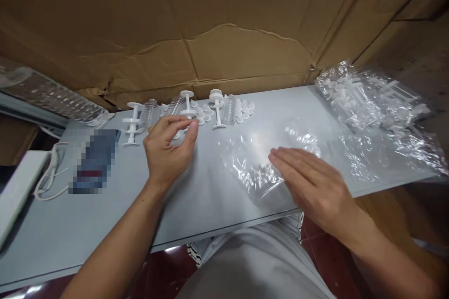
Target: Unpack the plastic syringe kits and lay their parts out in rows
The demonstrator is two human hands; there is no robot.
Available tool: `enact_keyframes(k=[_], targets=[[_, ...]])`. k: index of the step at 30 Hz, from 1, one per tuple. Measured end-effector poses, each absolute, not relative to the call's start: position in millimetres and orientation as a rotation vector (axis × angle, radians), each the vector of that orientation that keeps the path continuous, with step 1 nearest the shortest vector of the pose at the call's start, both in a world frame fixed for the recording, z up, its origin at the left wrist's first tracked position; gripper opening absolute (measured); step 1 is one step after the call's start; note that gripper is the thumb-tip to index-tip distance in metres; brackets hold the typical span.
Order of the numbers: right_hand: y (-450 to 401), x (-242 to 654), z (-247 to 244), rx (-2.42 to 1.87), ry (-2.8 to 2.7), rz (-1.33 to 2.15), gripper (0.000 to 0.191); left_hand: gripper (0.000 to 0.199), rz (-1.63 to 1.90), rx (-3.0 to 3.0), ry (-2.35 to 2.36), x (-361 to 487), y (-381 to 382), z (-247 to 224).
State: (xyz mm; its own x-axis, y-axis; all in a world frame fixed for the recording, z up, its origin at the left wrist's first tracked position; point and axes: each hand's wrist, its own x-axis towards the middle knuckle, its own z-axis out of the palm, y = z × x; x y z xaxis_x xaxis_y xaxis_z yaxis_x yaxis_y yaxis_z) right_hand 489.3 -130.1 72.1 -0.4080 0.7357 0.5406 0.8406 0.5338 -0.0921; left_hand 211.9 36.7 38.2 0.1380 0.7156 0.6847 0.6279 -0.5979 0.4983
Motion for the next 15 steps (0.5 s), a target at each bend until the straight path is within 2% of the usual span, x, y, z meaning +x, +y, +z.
enact_keyframes(k=[3,5,7,9,11,13,15], targets=[[-142,509,110,-1.4,-2.106,-0.438,0.061,0.015,1.449,2.315,1.289,215,26,27],[-154,540,117,-1.568,-1.956,-0.613,0.066,0.014,1.372,2.365,1.228,220,22,22],[-169,581,105,-1.775,-1.804,-0.763,0.057,0.013,1.303,2.422,1.147,224,18,20],[-184,625,79,-1.94,-1.674,-0.795,0.039,0.012,1.25,2.477,1.039,228,16,17],[-197,663,47,-2.17,-1.702,-0.552,0.036,0.013,1.205,2.517,0.932,231,13,13],[-208,688,19,-2.323,-1.784,-0.074,0.048,0.014,1.145,2.543,0.848,237,9,10],[-217,699,2,-2.354,-1.792,0.218,0.054,0.016,1.067,2.564,0.759,248,2,7]])
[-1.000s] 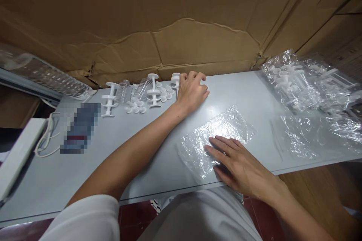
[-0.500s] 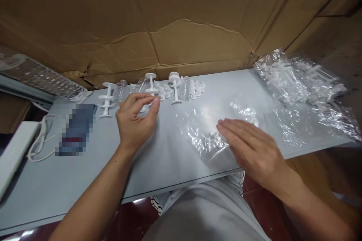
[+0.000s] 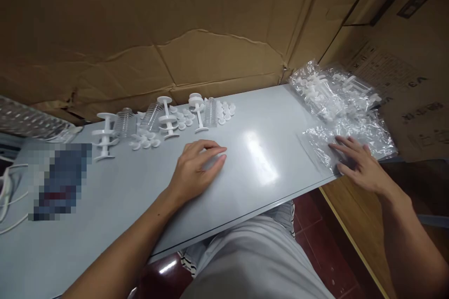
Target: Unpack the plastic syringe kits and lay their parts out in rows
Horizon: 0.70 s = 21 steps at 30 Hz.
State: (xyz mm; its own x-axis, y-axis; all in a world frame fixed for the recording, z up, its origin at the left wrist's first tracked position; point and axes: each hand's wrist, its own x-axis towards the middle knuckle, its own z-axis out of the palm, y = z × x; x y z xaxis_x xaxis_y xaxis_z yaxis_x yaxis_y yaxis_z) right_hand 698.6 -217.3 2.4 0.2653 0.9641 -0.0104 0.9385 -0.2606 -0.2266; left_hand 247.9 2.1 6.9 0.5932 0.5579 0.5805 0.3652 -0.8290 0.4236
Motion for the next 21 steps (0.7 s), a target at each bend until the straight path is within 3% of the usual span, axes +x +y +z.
enact_keyframes(k=[2,8,14,18,21], targets=[[-224,699,-2,-2.328,-1.79,0.235,0.056,0.019,0.954,2.592,0.631,263,-6,5],[-241,686,2,-2.255,-1.65,-0.172,0.065,0.029,0.627,2.465,0.365,345,-18,12],[-244,680,-29,-2.362,-1.379,-0.314,0.091,0.064,0.451,1.418,0.75,512,17,16],[-237,674,-37,-2.34,-1.334,-0.349,0.091,0.036,0.378,1.049,0.883,600,38,9],[-233,672,-39,-2.373,-1.343,-0.179,0.089,0.024,0.444,1.022,0.94,613,45,6]])
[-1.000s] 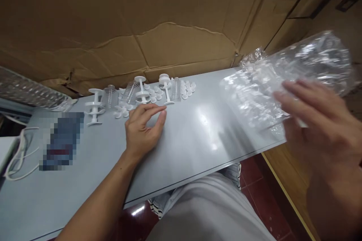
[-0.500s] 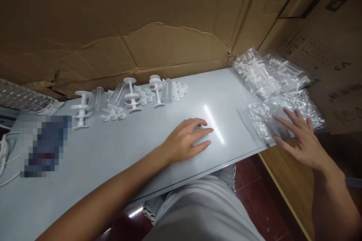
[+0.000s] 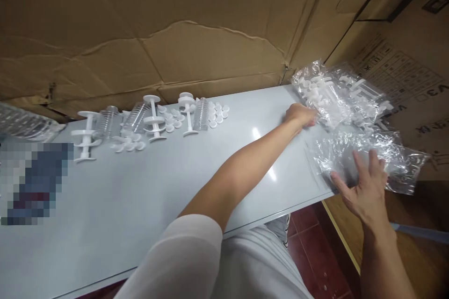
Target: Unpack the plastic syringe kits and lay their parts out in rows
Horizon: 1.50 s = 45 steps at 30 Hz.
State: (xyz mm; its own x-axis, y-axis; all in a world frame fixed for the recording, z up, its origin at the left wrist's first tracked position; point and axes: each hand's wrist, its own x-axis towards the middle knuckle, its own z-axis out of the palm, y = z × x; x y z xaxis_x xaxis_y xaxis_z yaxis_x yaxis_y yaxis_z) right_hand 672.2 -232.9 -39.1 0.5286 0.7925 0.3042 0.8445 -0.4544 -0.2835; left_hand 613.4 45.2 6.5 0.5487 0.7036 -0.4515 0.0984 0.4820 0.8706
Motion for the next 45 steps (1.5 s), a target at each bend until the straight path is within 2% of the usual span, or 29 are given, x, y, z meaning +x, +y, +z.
enact_keyframes(k=[10,15,18,23,25,28,30,32,35,36,41,45], targets=[[-220,708,-27,-2.219,-1.704,0.038,0.072,0.018,0.564,0.901,0.642,526,75,14],[-210,711,-25,-2.149,-1.653,0.003,0.069,0.018,0.563,0.963,0.696,558,60,6],[-207,709,-27,-2.065,-1.64,-0.06,0.061,0.02,0.578,1.056,0.768,581,50,4],[-206,706,-26,-2.036,-1.64,-0.147,0.055,0.02,0.597,1.274,0.869,579,52,10],[-207,705,-26,-2.024,-1.64,-0.238,0.054,0.036,0.664,1.4,0.93,571,53,16],[-210,703,-27,-1.983,-1.687,-0.343,0.054,0.082,0.738,1.837,0.846,568,42,26],[-210,700,-27,-1.976,-1.703,-0.358,0.055,0.095,0.663,2.131,0.691,576,29,31],[-209,697,-26,-1.986,-1.706,-0.353,0.054,0.082,0.575,2.251,0.657,589,18,33],[-208,695,-27,-2.001,-1.703,-0.373,0.048,0.029,0.602,2.318,0.726,603,15,35],[-208,695,-27,-2.003,-1.705,-0.384,0.047,0.018,0.655,2.317,0.722,604,18,36],[-209,702,-21,-1.953,-1.725,-0.528,0.049,0.026,1.012,2.219,0.692,565,45,70],[-195,676,5,-1.786,-1.652,-0.743,0.064,0.034,1.289,2.04,0.658,494,57,112]])
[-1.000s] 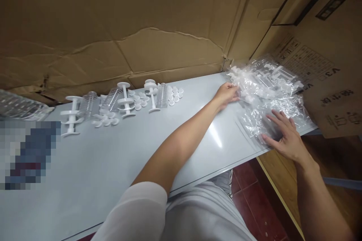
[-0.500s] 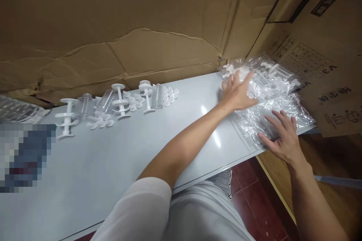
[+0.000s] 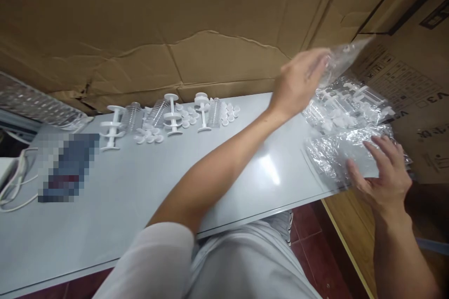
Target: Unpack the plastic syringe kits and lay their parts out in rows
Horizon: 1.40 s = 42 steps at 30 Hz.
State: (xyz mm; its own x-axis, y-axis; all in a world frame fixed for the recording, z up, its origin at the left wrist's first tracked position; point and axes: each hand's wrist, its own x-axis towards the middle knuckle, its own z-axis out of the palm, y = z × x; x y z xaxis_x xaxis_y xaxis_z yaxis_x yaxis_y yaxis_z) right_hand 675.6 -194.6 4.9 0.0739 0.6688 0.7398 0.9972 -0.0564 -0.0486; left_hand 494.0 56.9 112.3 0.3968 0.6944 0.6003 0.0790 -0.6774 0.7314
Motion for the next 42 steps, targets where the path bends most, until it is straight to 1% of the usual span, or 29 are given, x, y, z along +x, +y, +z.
enact_keyframes(k=[2,4,5,7,8,12,14,16,18,20,22,24,26,28,33,36,39,42], targets=[[-175,646,17,-1.732,-1.553,-0.695,0.077,0.03,1.314,1.888,0.669,448,56,122],[-149,612,22,-1.779,-1.536,-0.395,0.097,0.027,1.24,1.724,0.776,401,50,116],[-134,596,21,-1.867,-1.552,-0.275,0.103,0.025,1.191,1.651,0.824,378,45,108],[-108,573,14,-1.989,-1.589,-0.135,0.102,0.022,1.149,1.456,0.847,338,33,83],[-98,565,8,-2.002,-1.611,-0.105,0.1,0.023,1.122,1.358,0.836,321,26,69],[-75,552,-18,-1.983,-1.696,-0.004,0.091,0.037,1.044,1.128,0.837,284,3,20],[-71,548,-26,-1.991,-1.698,0.058,0.083,0.04,1.075,1.035,0.845,276,-1,9],[-64,543,-26,-1.968,-1.678,0.084,0.077,0.041,1.18,0.951,0.844,270,1,5],[-54,536,-21,-1.899,-1.62,0.02,0.07,0.04,1.277,0.9,0.83,265,4,4],[-43,526,-15,-1.794,-1.536,-0.102,0.053,0.037,1.302,0.859,0.829,261,6,4],[-36,514,-10,-1.694,-1.463,-0.161,0.03,0.035,1.269,0.795,0.857,259,6,3],[-32,502,-9,-1.631,-1.422,-0.104,0.013,0.033,1.213,0.729,0.886,259,4,1],[-28,494,-9,-1.578,-1.39,-0.006,0.005,0.031,1.184,0.675,0.908,259,3,1],[-20,488,-8,-1.512,-1.314,0.058,0.002,0.03,1.198,0.639,0.918,257,6,5],[4,487,1,-1.318,-0.981,0.196,0.005,0.031,1.319,0.61,0.933,243,22,22],[5,495,8,-1.255,-0.901,0.262,0.007,0.026,1.363,0.58,0.957,232,31,31],[-1,507,10,-1.293,-0.887,0.279,0.009,0.017,1.424,0.49,1.003,223,40,40],[-13,514,8,-1.416,-0.943,0.348,0.022,0.014,1.432,0.403,1.067,215,49,48]])
